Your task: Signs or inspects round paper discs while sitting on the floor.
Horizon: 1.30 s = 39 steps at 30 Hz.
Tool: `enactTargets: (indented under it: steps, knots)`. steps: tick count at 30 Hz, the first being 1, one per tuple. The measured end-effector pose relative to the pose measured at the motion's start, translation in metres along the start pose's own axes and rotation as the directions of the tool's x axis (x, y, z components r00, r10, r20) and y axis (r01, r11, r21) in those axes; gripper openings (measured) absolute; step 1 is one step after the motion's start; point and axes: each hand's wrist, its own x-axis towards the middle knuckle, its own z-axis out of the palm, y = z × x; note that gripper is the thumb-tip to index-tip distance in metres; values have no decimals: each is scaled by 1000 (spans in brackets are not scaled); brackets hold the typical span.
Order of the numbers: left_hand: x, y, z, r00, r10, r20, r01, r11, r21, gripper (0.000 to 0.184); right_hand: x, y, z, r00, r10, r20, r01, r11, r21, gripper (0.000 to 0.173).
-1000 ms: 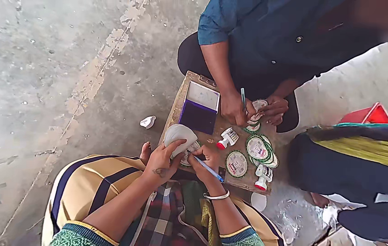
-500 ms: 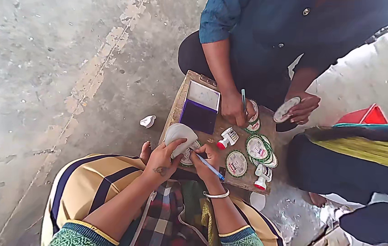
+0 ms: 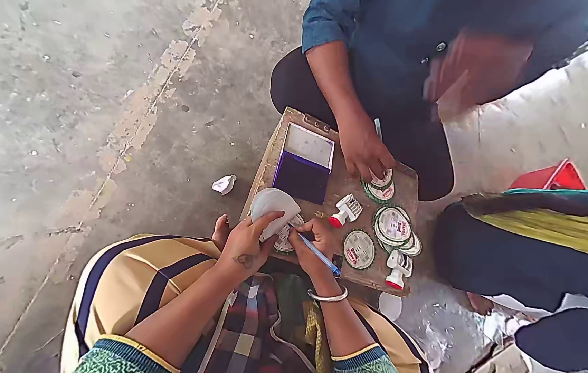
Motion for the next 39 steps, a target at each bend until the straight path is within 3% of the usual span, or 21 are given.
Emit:
enactTargets:
  steps: [13, 18, 20, 22, 25, 28, 32, 39]
  knots:
    - [-3, 1, 3, 1000, 23, -11, -23, 1000, 15, 37, -3, 1, -1, 1000, 16, -7, -16, 1000, -4, 8]
    - [-4, -5, 9, 980, 183, -81, -176, 981, 88, 27, -2, 4, 0, 997, -66, -36, 68, 995, 77, 9]
    - [-2, -5, 7, 964, 262, -46, -254, 958, 131, 25, -4, 5, 0, 990, -67, -124, 88, 981, 171, 5]
    - [-1, -7, 3, 934, 356, 17, -353, 919, 175, 22, -3, 6, -4, 982, -27, -187, 83, 951, 296, 13]
    - [-3, -6, -1, 902, 422, 91, -431, 878, 206, 30, -4, 7, -11, 979, 73, -190, 22, 891, 454, 23]
    - [-1, -3, -1, 915, 393, 89, -403, 895, 190, 20, 0, 6, -14, 983, 95, -160, 6, 843, 538, 27]
    - [0, -5, -3, 951, 301, 64, -306, 949, 79, 23, 0, 5, -16, 984, 110, -139, -6, 803, 596, 27]
    - [4, 0, -11, 993, 45, 106, -32, 993, -117, 14, 0, 1, -19, 984, 148, -96, -50, 755, 653, 27]
